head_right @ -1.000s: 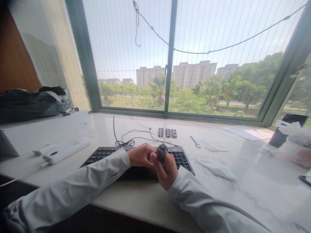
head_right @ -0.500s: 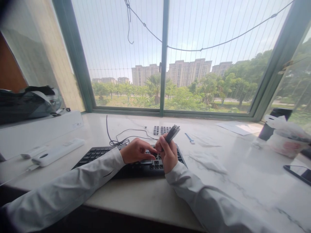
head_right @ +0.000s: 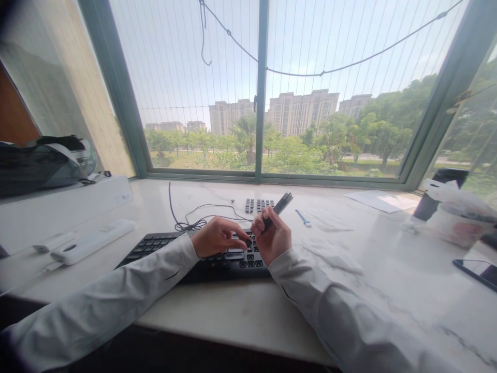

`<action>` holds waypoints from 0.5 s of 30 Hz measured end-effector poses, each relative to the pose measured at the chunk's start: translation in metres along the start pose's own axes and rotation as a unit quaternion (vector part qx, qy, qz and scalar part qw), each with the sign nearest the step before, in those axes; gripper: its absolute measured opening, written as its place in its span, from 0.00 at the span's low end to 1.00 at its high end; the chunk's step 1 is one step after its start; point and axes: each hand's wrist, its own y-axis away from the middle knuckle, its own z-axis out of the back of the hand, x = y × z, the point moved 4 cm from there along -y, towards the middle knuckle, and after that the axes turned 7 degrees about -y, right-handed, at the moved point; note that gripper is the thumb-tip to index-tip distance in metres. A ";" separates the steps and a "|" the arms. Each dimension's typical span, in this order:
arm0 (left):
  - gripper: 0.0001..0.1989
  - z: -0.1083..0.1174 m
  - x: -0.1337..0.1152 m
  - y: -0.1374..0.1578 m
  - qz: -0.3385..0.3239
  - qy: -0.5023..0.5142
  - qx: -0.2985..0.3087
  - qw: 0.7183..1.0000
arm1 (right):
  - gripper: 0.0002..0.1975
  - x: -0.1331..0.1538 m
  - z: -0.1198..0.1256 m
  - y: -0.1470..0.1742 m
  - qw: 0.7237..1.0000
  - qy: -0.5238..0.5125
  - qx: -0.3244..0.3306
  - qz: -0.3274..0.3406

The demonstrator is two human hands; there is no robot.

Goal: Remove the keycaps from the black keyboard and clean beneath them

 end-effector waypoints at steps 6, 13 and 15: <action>0.22 -0.005 0.005 0.001 0.083 0.097 0.077 0.989 | 0.15 0.001 0.000 -0.001 1.000 -0.009 -0.005 -0.020; 0.23 -0.006 0.009 0.001 0.113 0.131 0.093 0.980 | 0.15 0.004 -0.010 0.002 0.998 0.017 0.044 0.031; 0.23 -0.005 0.010 0.000 0.128 0.130 0.082 0.980 | 0.15 0.004 -0.010 0.002 0.997 0.033 0.048 0.042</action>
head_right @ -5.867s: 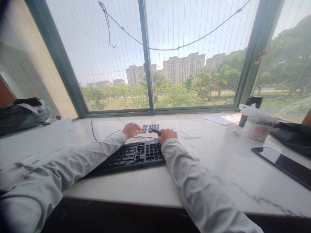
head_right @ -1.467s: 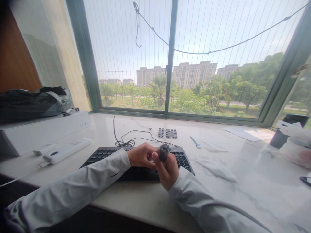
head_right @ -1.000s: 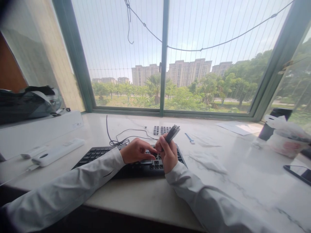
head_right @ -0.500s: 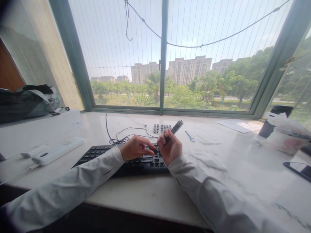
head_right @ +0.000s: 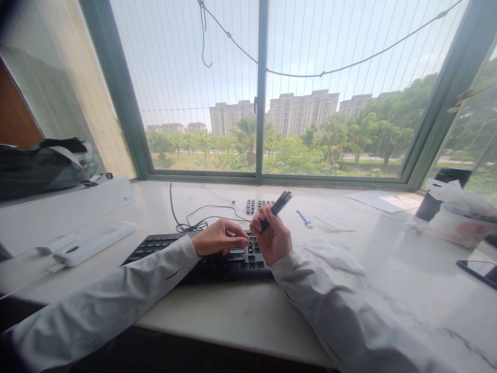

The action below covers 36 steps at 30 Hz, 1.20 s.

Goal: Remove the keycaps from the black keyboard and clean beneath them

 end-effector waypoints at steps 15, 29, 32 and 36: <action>0.24 -0.006 0.007 -0.005 0.060 0.150 0.020 0.987 | 0.15 -0.012 0.006 0.003 0.997 0.066 0.026 -0.008; 0.25 -0.005 0.004 -0.004 0.023 0.071 0.042 0.996 | 0.15 -0.004 0.005 0.002 0.997 0.071 0.010 0.032; 0.25 -0.003 0.006 -0.004 0.028 0.053 0.020 0.998 | 0.15 -0.001 0.002 0.003 0.996 0.071 0.011 0.047; 0.26 0.004 0.005 -0.003 0.035 0.039 -0.043 0.998 | 0.14 0.004 0.006 -0.001 0.996 0.066 -0.010 0.060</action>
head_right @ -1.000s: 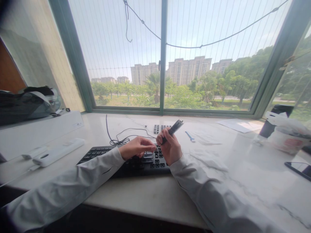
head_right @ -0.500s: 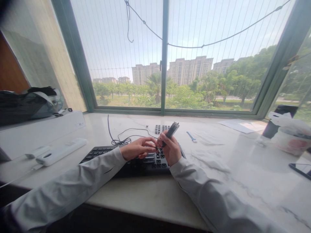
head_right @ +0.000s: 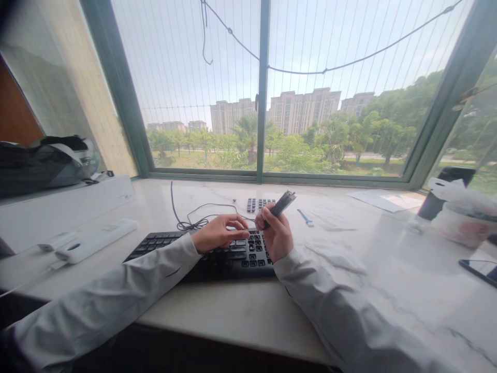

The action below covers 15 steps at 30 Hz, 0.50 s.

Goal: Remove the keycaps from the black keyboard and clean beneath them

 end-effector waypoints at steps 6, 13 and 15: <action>0.24 0.012 -0.004 0.000 -0.030 -0.020 -0.108 0.994 | 0.15 -0.001 0.011 -0.011 0.999 -0.007 -0.037 -0.019; 0.22 0.015 -0.012 0.006 -0.106 -0.079 -0.170 0.977 | 0.20 -0.025 0.027 -0.014 0.976 0.135 -0.059 -0.160; 0.21 0.013 -0.014 0.007 -0.111 -0.091 -0.169 0.975 | 0.21 -0.030 0.030 -0.014 0.965 0.194 -0.028 -0.176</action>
